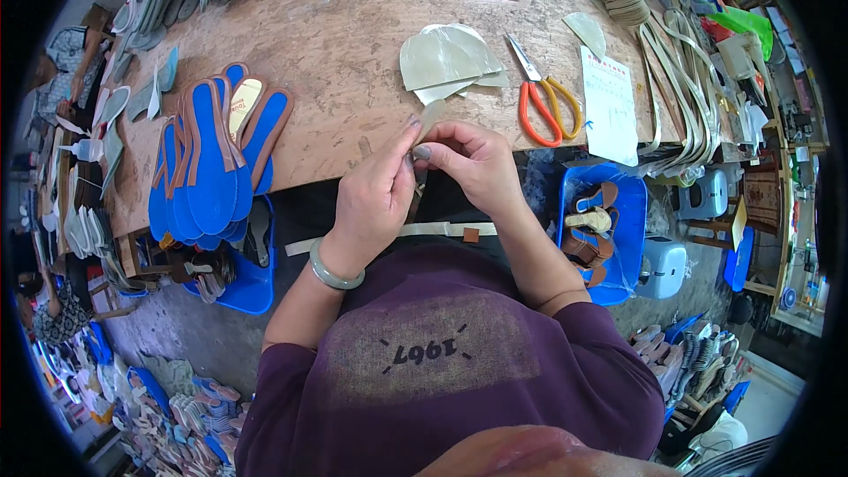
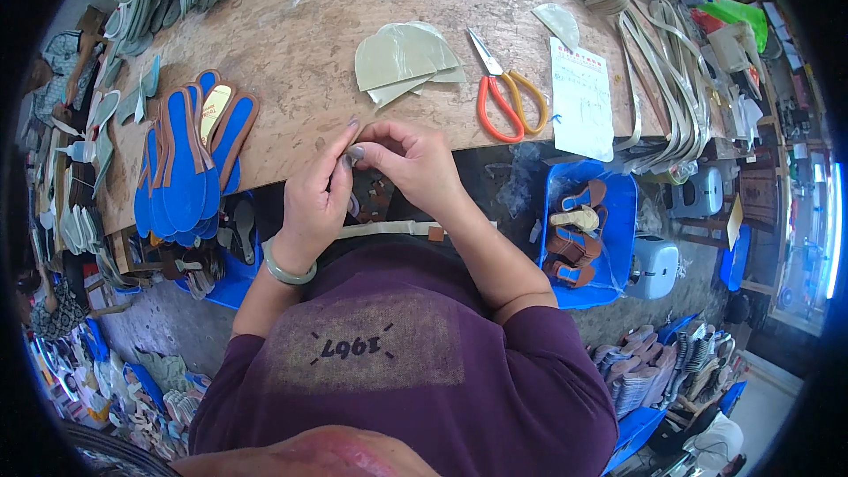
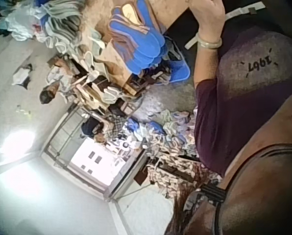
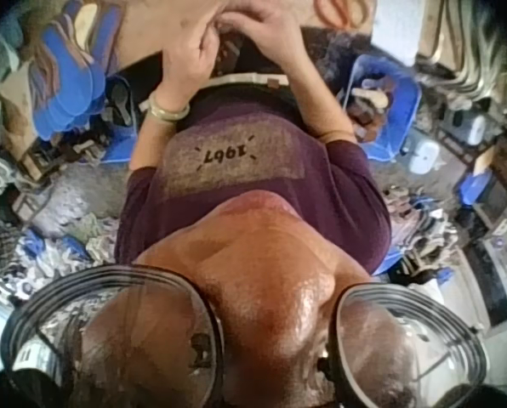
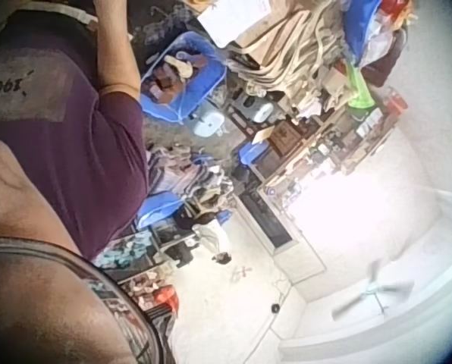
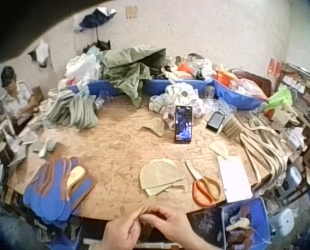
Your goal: The person assembles shoe components by hand at a workbench. They pick up beige semi-circular insoles and thin brown strips, aligning and pressing them together to form a single unit. The person handles the materials one at a time, repeatedly folding and pressing the edges to secure the assembly.
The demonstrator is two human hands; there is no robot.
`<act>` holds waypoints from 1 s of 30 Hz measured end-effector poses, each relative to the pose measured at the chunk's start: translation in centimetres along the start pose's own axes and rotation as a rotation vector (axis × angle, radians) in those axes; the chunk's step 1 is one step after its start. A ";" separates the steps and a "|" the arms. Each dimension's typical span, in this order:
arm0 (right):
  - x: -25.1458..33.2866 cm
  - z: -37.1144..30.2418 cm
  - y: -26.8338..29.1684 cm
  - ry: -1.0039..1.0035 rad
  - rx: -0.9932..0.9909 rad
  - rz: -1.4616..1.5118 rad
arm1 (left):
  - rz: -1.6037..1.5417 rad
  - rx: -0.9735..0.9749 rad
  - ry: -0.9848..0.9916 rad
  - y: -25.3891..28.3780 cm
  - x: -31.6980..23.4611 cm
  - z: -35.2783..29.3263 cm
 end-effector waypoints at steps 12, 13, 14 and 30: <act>0.7 -0.3 -0.2 0.133 -0.076 -0.142 | 0.069 -0.068 -0.051 0.4 -0.7 0.7; 0.7 -0.3 -0.2 0.135 -0.074 -0.161 | 0.070 -0.065 -0.041 0.4 -0.7 0.7; 0.6 -0.3 0.0 0.136 -0.072 -0.181 | 0.014 -0.041 -0.011 0.3 -0.5 0.7; 1.0 0.0 1.0 0.086 -0.033 -0.108 | -0.415 -0.018 0.347 -0.6 2.1 0.8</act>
Point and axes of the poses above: each hand's wrist, its own z-axis towards the middle knuckle, its own y-axis out of the back of the hand, x = y × z, the point moved 6 cm from there along z, towards the middle knuckle, and after that the axes turned 1 degree about -y, right-handed, at the moved point
